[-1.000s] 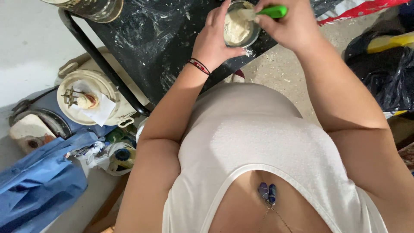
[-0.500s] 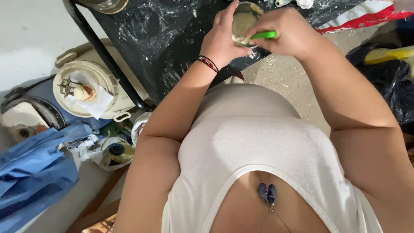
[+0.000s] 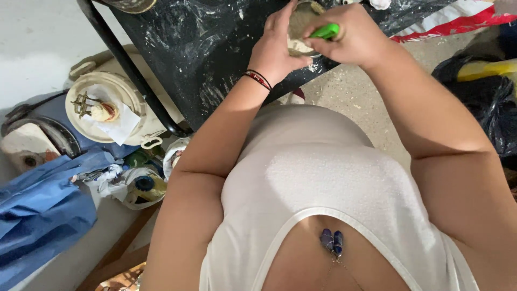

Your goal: The person mixes a yellow batter in a small metal container using a green spatula, then scoops white powder from a larger container into the batter and mixes again. Finally, the person transfers the mixed batter into a white piping bag.

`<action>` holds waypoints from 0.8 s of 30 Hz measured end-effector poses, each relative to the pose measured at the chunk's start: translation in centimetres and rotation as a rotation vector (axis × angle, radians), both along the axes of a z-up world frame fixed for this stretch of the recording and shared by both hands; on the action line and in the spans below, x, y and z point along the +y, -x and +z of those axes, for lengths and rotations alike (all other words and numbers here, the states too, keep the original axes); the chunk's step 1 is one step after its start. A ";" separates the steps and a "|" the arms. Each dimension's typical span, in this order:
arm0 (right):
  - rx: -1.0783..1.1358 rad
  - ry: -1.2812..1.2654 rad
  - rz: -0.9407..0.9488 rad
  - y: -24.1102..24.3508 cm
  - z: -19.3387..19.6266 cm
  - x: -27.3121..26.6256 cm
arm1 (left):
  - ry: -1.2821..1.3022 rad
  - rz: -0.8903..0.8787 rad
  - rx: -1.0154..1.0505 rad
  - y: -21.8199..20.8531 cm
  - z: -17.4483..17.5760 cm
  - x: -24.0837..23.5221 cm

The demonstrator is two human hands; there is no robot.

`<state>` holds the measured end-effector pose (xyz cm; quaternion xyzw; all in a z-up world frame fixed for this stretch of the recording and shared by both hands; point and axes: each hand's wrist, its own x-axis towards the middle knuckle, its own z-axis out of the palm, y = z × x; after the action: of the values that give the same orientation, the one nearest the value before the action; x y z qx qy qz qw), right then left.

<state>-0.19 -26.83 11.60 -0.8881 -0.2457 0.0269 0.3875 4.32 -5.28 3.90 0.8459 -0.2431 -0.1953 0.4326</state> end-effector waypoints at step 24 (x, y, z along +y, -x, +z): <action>0.045 0.136 -0.068 -1.2 -2.0 -3.9 | 0.008 -0.007 0.089 0.3 1.3 0.4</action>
<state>1.00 -30.74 9.59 -0.9195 -0.2041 0.0502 0.3323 4.02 -4.83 5.23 0.8339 -0.2274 -0.2330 0.4457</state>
